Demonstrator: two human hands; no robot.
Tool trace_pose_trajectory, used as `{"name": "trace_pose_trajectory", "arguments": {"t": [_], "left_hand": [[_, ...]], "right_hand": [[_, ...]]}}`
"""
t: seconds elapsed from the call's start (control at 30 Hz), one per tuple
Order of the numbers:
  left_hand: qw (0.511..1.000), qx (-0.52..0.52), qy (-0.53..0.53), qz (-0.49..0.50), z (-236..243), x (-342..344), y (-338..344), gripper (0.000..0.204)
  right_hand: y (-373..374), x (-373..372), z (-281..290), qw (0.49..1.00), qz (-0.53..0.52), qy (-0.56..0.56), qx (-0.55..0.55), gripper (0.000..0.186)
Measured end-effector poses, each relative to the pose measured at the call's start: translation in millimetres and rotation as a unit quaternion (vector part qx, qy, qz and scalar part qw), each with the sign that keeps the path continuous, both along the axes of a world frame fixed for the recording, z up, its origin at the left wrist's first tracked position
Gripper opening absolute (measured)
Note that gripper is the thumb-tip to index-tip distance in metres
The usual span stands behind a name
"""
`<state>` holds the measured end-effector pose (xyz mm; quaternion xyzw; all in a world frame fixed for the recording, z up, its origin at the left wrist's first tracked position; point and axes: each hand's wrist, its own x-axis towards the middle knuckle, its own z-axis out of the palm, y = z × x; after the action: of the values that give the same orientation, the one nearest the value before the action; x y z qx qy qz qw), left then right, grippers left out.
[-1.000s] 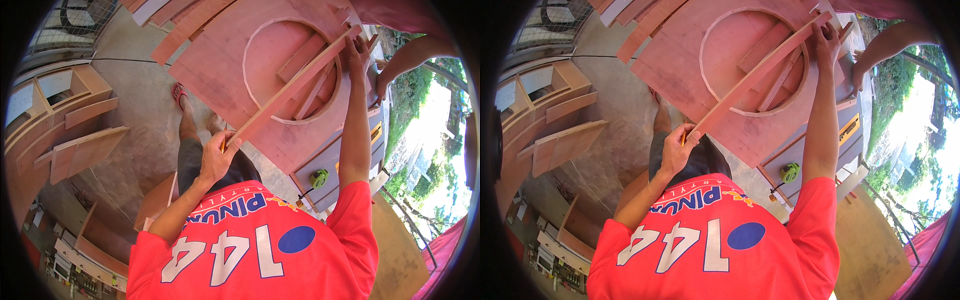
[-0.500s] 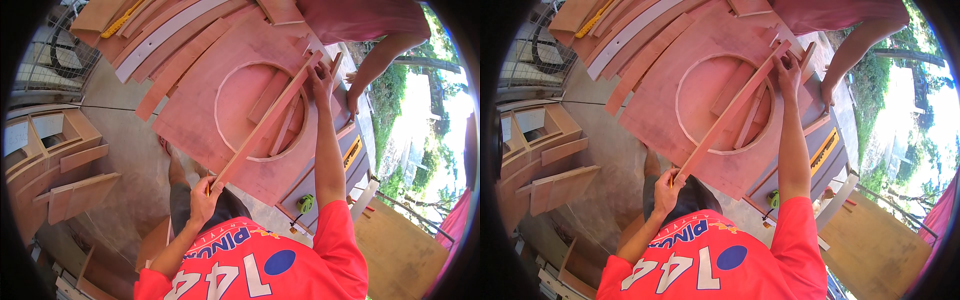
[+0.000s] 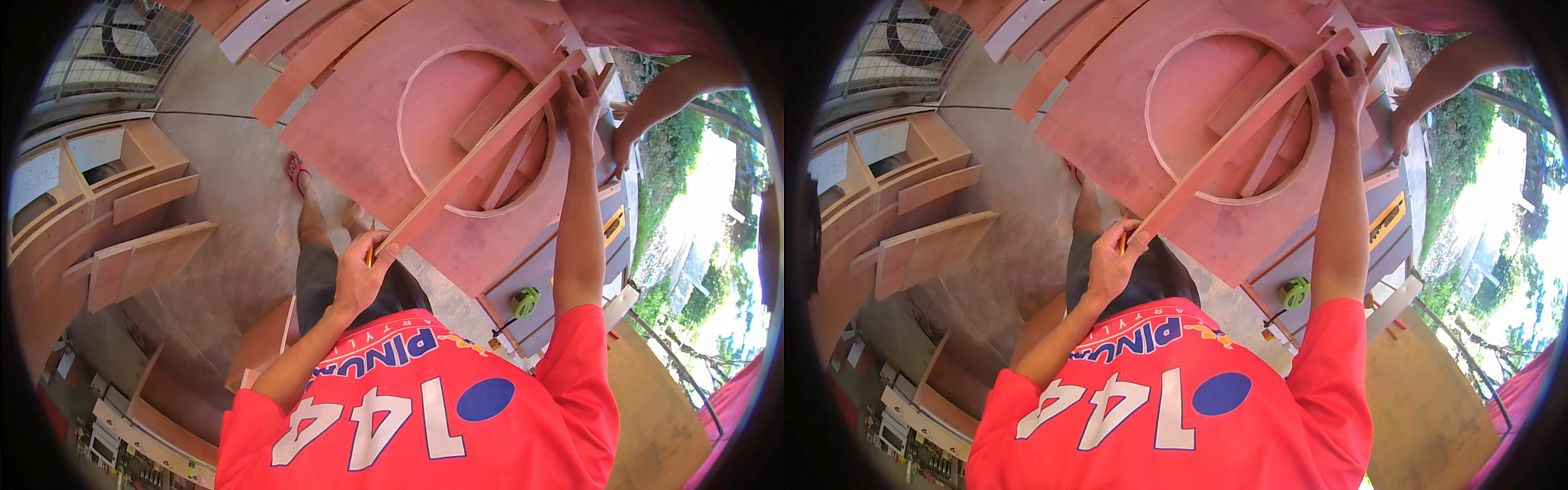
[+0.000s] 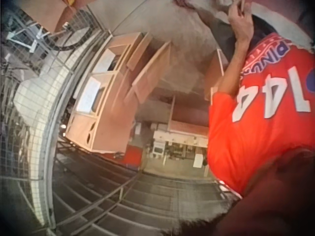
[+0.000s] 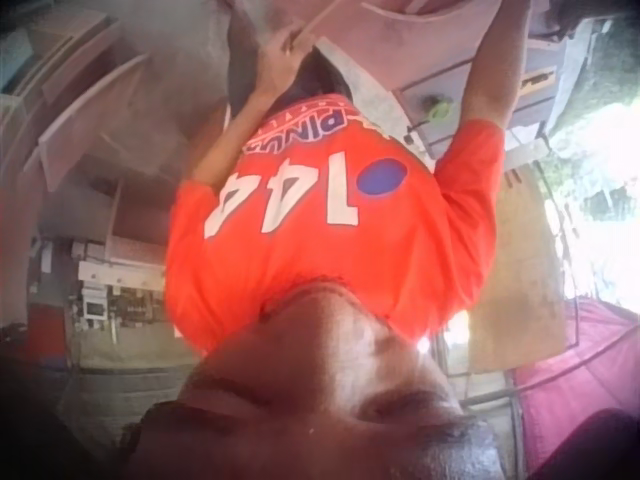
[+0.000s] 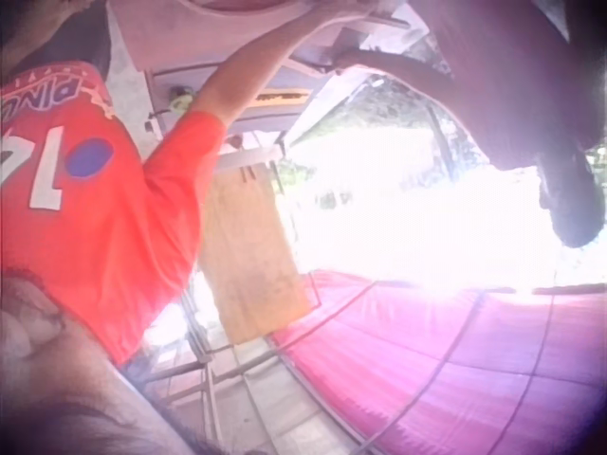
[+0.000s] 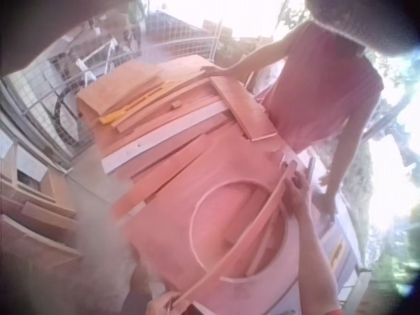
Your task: The person measures and marks a reddish-brown wooden board using a pencil and tape measure on a table saw. The person also handles a wooden piece with a circular cutout, placing it on the board and adjusting its position.
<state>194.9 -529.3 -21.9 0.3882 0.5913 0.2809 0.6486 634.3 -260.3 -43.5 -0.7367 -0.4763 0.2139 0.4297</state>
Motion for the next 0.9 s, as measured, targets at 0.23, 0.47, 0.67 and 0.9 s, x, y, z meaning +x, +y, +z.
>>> {"name": "trace_pose_trajectory", "arguments": {"t": [0.23,0.47,0.67,0.9], "left_hand": [[1.0,0.004,0.006,-0.009,4.6,-0.2,3.9,0.04],[1.0,0.003,-0.005,-0.001,1.4,-0.1,2.0,0.041],[1.0,-0.001,-0.016,0.006,2.8,0.2,3.0,0.041],[1.0,0.006,-0.003,0.001,-0.8,-0.3,1.7,0.038]], "right_hand": [[0.5,-1.4,1.9,1.0,-0.006,-0.001,-0.002,0.066],[-1.5,-7.1,7.8,1.0,-0.013,-0.016,-0.011,0.068],[-1.4,-5.5,6.2,1.0,-0.016,-0.011,-0.009,0.069],[0.8,-1.5,-0.7,0.999,0.001,0.032,-0.003,0.067]]}}
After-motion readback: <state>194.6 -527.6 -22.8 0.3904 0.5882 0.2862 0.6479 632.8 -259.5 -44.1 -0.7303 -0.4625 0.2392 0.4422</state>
